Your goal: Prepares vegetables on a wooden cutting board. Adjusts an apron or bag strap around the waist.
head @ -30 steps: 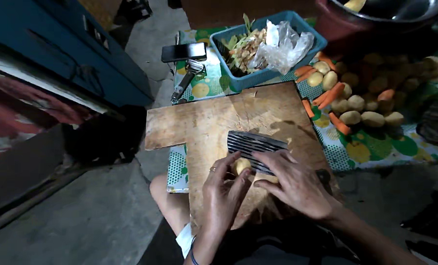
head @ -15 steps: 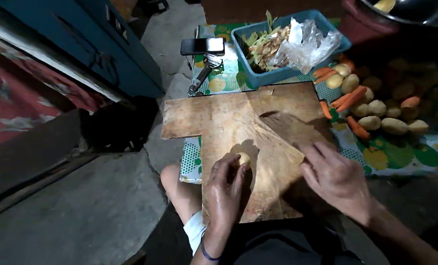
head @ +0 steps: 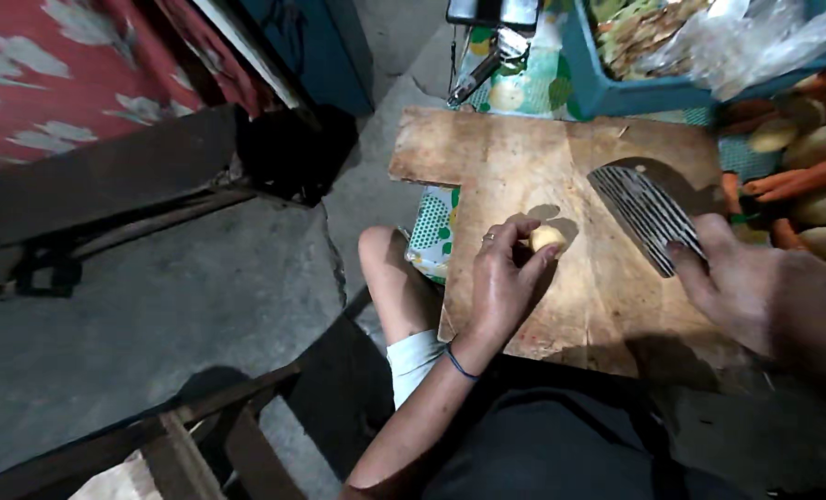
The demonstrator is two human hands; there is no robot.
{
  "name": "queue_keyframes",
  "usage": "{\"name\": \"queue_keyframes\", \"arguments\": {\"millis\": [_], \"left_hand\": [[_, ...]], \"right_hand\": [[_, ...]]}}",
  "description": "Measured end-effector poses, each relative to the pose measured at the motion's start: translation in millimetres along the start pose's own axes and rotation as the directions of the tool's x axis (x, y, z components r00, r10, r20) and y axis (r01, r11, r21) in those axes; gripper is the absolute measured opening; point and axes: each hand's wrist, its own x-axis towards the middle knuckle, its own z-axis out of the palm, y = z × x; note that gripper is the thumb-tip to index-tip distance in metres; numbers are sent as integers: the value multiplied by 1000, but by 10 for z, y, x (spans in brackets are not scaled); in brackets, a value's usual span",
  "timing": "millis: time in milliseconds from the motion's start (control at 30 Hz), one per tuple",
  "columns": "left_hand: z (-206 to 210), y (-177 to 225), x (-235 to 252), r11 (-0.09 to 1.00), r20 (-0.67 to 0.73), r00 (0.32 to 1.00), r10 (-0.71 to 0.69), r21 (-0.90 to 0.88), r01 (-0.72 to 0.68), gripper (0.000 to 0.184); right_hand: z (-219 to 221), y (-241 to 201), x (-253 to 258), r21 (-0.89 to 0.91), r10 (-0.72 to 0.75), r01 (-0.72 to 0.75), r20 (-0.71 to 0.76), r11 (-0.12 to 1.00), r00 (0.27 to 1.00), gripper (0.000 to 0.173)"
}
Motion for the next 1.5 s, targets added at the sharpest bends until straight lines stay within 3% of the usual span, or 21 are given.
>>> {"name": "queue_keyframes", "arguments": {"millis": [133, 233, 400, 833, 1133, 1367, 1433, 1500], "left_hand": [[-11, 8, 13, 999, 5, 1000, -20, -47, 21, 27], [-19, 6, 9, 999, 3, 1000, 10, -40, -10, 21], [-20, 5, -17, 998, -41, 998, 47, -34, -48, 15], [-7, -13, -26, 995, -74, 992, 98, 6, -98, 12], [-33, -17, -8, 993, -76, 990, 120, 1, -120, 11], [-45, 5, 1, 994, -53, 992, 112, 11, -112, 12], [-28, -1, -10, 991, -49, 991, 126, 56, -124, 13], [1, -10, -14, 978, -10, 987, 162, 134, -160, 15]], "right_hand": [[63, 8, -25, 6, -34, 34, -90, 999, 995, 43], [-13, 4, -106, 55, -39, 42, -57, 998, 998, 47], [-240, -125, -347, 369, -71, 28, 103, 929, 992, 38], [-476, -355, -208, 109, -152, 132, 193, 985, 970, 32], [-524, -335, -90, 151, -161, 120, 295, 981, 942, 31], [-192, -392, -92, 129, -189, 165, 196, 978, 962, 32], [-174, -358, -82, 172, -148, 110, 226, 979, 963, 38], [-115, -265, -71, 280, -47, -42, 303, 959, 952, 45]]}}
